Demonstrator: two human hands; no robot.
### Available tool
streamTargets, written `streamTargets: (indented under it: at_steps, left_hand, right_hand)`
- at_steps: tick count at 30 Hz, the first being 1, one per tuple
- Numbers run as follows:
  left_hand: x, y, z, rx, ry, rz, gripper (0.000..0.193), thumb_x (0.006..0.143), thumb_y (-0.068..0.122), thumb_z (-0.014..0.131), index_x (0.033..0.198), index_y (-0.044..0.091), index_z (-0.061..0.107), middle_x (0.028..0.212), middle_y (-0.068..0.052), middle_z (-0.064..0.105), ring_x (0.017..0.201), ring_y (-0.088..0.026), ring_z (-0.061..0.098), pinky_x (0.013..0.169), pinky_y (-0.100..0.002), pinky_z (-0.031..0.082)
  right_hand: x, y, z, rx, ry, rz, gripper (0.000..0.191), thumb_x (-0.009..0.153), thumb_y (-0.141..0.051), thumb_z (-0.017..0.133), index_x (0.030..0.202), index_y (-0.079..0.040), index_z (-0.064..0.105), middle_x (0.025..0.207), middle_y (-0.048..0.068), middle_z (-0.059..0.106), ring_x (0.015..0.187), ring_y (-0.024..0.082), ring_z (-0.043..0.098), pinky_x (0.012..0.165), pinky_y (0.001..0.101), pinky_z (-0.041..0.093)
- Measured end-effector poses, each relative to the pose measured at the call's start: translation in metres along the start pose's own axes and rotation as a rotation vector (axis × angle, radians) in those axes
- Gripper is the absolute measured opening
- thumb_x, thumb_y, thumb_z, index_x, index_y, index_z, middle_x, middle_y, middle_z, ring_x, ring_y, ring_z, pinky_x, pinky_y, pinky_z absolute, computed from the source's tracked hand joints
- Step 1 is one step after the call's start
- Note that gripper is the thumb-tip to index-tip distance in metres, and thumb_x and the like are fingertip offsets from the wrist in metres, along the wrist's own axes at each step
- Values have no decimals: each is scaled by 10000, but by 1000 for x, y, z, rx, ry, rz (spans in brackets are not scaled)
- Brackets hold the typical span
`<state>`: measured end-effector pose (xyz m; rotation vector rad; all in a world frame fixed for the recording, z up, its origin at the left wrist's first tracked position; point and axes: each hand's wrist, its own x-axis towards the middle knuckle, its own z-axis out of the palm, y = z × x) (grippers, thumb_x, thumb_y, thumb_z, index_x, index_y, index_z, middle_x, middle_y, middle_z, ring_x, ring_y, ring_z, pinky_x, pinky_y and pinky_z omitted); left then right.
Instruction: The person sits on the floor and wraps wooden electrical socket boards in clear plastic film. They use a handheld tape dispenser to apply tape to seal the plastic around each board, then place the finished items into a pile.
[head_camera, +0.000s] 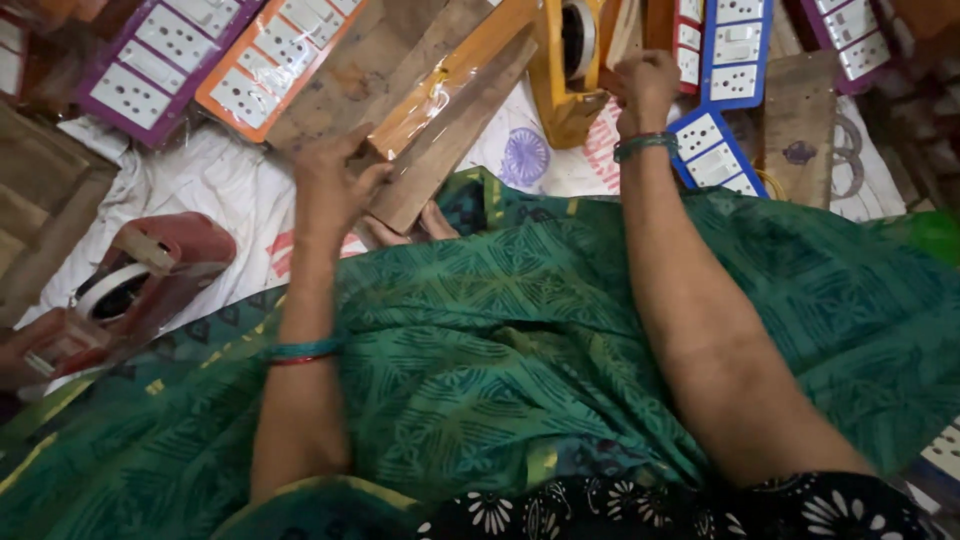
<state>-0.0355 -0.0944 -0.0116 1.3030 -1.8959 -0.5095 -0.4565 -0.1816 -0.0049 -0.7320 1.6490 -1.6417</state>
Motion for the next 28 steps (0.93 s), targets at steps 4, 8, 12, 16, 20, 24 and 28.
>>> streamTargets:
  at_steps: [4, 8, 12, 16, 20, 24, 28]
  left_hand:
    - [-8, 3, 17, 1, 71, 54, 492, 860, 160, 848, 1304, 12, 699, 1094, -203, 733, 1011, -389, 681, 929, -471, 508]
    - [-5, -1, 23, 116, 42, 50, 465, 918, 187, 841, 1314, -1, 685, 1094, -229, 715, 1004, -413, 667, 930, -494, 501]
    - [-11, 6, 19, 87, 56, 38, 491, 927, 177, 839, 1369, 27, 684, 1113, -232, 710, 1028, -413, 652, 935, -482, 490]
    - [-13, 8, 18, 105, 83, 61, 512, 924, 155, 841, 1393, 28, 680, 1086, -225, 703, 1020, -419, 631, 941, -489, 471]
    - [-14, 6, 22, 113, 121, 119, 526, 908, 154, 849, 1373, -4, 662, 1104, -223, 698, 1017, -412, 638, 966, -509, 471]
    - [-9, 7, 25, 35, 124, 79, 541, 923, 131, 825, 1412, 12, 627, 1169, -227, 686, 1059, -408, 646, 933, -481, 506]
    - [-10, 22, 20, 46, 80, 7, 718, 851, 204, 895, 1459, 31, 554, 1139, -246, 655, 1035, -439, 633, 913, -489, 500]
  right_hand:
    - [0, 0, -4, -322, -64, 58, 114, 814, -49, 713, 916, -95, 736, 784, 48, 718, 597, 130, 655, 451, 275, 457]
    - [-7, 14, -2, -113, -368, 41, 73, 889, -75, 726, 891, -2, 726, 770, 59, 686, 628, 153, 658, 511, 267, 485]
    - [-7, 6, 2, -93, -322, 5, 112, 867, -77, 687, 817, 20, 713, 718, 69, 710, 586, 149, 684, 507, 275, 561]
    - [-11, 6, -2, -12, -249, -254, 117, 904, -10, 685, 839, 54, 759, 772, 113, 714, 670, 163, 661, 625, 300, 519]
    - [-19, 8, -17, -9, -149, 307, 107, 849, -47, 741, 750, -58, 703, 666, 45, 621, 547, 165, 549, 517, 359, 388]
    - [-40, 19, -18, 13, -120, 714, 143, 857, -146, 690, 746, -145, 600, 619, 1, 566, 536, 162, 551, 559, 410, 436]
    - [-39, 31, 2, -178, -210, 777, 126, 850, -136, 763, 862, -185, 648, 664, -26, 597, 546, 150, 597, 601, 412, 510]
